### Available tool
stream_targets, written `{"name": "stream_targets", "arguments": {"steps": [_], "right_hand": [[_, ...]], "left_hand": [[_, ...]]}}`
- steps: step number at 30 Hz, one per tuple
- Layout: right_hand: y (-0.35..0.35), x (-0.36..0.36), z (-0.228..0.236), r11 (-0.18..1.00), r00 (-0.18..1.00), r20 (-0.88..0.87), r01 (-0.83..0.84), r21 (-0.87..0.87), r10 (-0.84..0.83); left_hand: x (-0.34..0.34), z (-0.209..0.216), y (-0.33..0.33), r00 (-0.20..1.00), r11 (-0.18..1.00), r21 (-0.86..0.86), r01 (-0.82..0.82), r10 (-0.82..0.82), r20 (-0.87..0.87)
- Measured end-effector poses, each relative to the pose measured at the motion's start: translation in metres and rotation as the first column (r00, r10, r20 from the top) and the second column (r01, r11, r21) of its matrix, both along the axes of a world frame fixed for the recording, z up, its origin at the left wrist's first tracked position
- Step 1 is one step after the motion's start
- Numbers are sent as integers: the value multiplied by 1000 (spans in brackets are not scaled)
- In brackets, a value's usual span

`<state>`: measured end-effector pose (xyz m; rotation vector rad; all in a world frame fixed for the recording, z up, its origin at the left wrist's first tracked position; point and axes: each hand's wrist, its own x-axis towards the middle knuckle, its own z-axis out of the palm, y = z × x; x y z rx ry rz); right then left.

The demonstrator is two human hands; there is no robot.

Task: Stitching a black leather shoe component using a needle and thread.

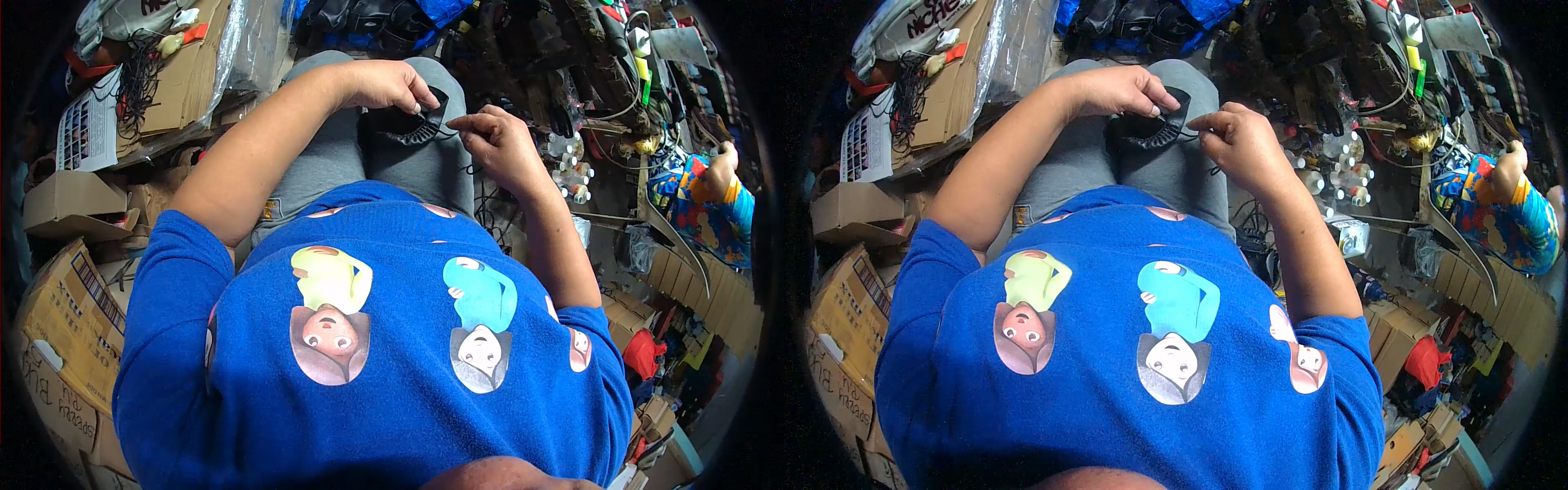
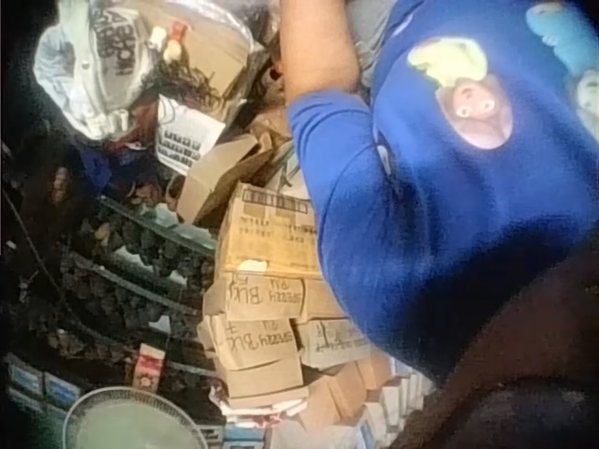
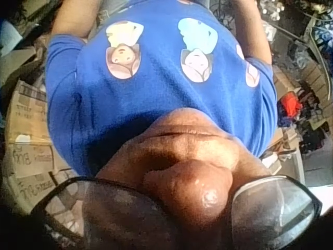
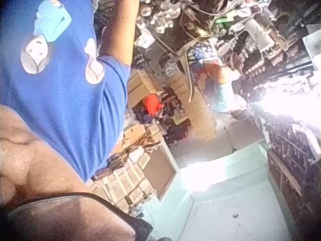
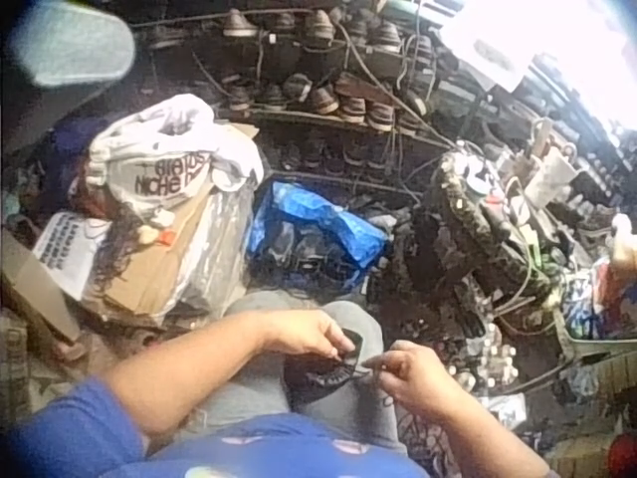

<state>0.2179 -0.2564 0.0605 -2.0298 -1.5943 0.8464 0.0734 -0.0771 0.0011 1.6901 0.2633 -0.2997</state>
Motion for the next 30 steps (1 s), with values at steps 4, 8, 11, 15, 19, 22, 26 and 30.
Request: {"name": "stream_targets", "arguments": {"steps": [4, 8, 11, 15, 19, 22, 26, 30], "right_hand": [[1, 1, 0, 1000, 1000, -3, 1, -9, -1], [3, 0, 0, 1000, 999, -36, 12, -16, -12], [3, 1, -3, 1000, 999, -35, 13, 9, -13], [2, -7, 1, 1000, 996, 92, 20, 5, -20], [0, -16, 2, 1000, 976, 217, -12, 20, 7], [-2, -13, -10, 998, 987, 157, -32, 55, 23], [-8, -9, -15, 998, 998, 36, 46, 41, -47], [-5, -6, -19, 997, 999, -5, 42, 68, -41]], "left_hand": [[1, -3, 2, 1000, 1000, -11, 13, -13, -1], [1, 0, 1, 1000, 1000, -7, 10, -11, -19], [1, 3, 0, 1000, 999, -32, -2, 2, -16], [2, 4, 1, 999, 1000, 4, 20, -20, -32], [3, -2, 1, 1000, 999, 41, 14, -14, 5], [4, 2, 2, 1000, 999, 45, 22, -22, 21], [4, 10, -1, 999, 999, 44, -4, 6, -42], [6, 2, -1, 999, 999, 1, -42, 42, 33]]}}
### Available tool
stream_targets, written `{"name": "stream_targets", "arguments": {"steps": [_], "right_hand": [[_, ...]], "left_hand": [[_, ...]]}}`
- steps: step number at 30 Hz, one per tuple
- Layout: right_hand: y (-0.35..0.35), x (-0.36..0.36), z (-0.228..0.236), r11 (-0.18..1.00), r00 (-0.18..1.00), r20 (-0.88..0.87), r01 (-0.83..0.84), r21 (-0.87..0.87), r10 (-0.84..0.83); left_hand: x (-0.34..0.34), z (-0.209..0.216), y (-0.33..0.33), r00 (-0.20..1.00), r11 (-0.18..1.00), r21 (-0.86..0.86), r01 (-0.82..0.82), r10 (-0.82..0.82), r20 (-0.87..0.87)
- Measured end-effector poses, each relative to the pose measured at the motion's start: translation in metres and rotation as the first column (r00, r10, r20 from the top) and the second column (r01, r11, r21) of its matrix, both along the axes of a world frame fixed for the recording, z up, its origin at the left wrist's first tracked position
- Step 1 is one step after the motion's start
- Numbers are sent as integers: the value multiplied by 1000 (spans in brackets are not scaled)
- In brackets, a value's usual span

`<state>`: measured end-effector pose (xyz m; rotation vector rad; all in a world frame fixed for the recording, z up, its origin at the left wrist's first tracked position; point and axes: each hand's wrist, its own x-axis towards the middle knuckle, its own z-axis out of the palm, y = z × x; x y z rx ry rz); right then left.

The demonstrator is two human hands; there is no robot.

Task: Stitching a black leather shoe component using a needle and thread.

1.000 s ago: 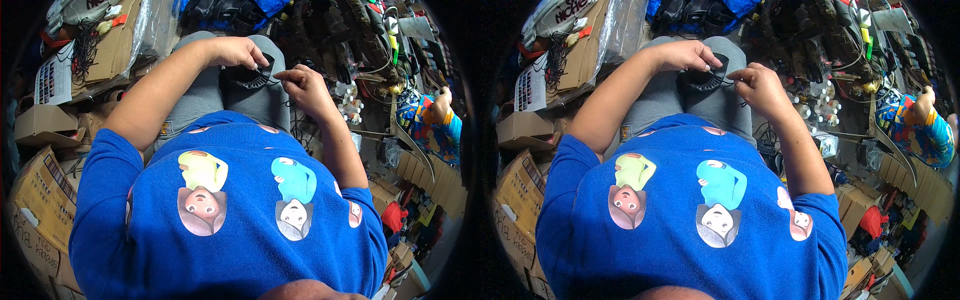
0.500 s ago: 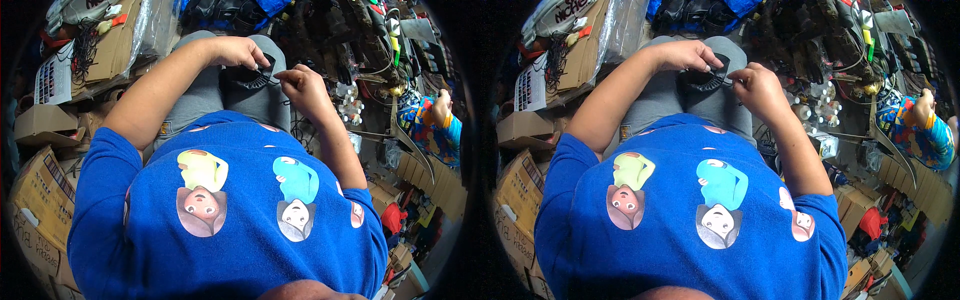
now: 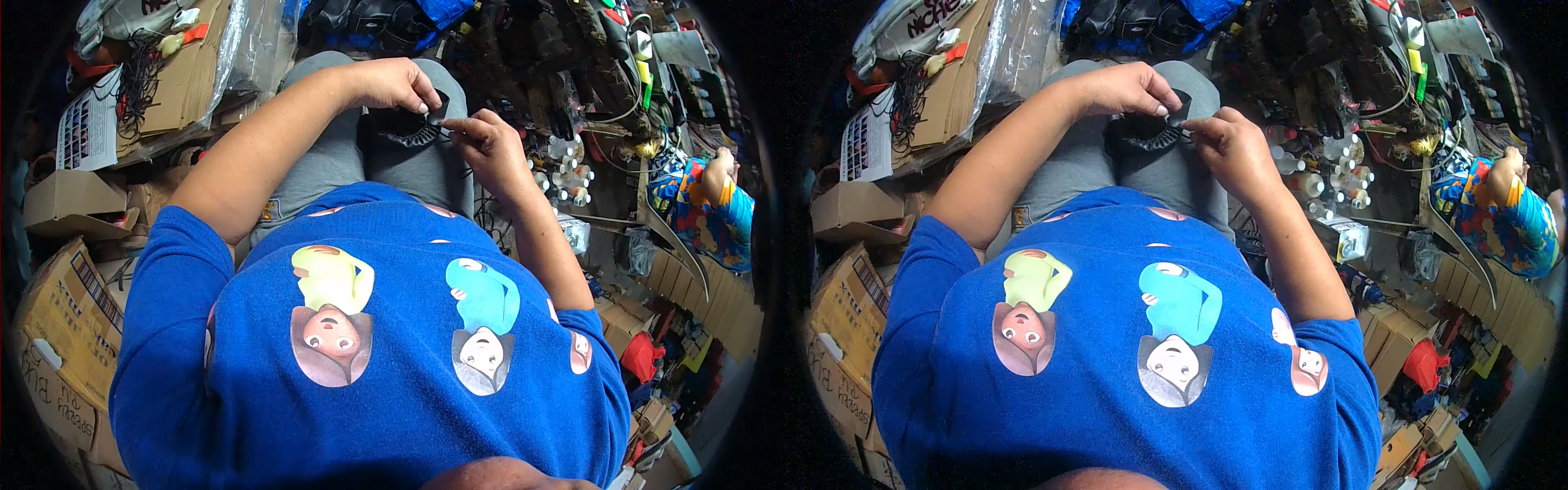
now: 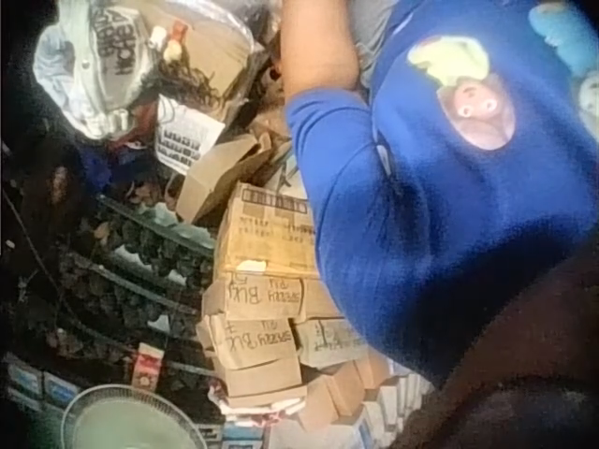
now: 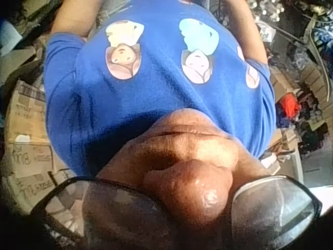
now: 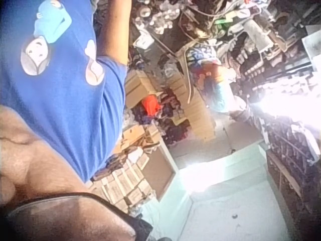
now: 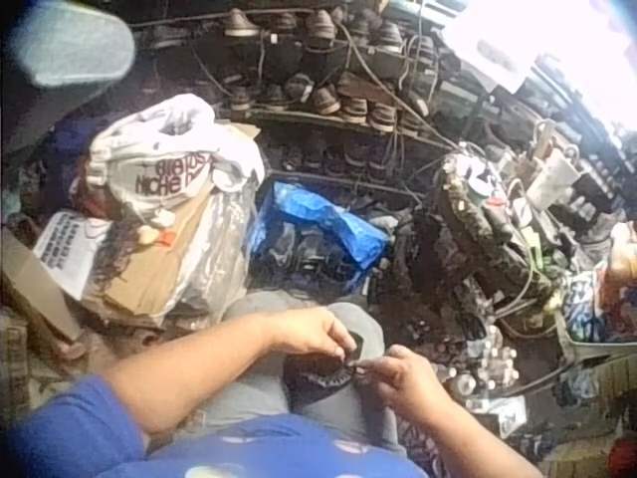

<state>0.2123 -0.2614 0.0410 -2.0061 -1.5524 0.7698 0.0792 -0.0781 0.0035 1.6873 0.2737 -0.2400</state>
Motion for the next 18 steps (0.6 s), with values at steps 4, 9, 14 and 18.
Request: {"name": "stream_targets", "arguments": {"steps": [4, 9, 14, 18], "right_hand": [[7, 3, 3, 999, 999, 20, -46, 23, 46], [9, -8, 19, 994, 958, 263, -112, -19, 113], [13, -2, 8, 995, 985, 151, -92, 34, 86], [12, 18, -2, 992, 991, -121, -74, -100, 61]], "left_hand": [[4, -2, 1, 1000, 999, 39, 0, -1, 17], [0, 4, 0, 1000, 1000, 26, 5, -5, 22], [3, -2, 2, 999, 1000, 26, 16, -17, 46], [6, 0, 3, 998, 996, 66, 52, -54, 35]]}}
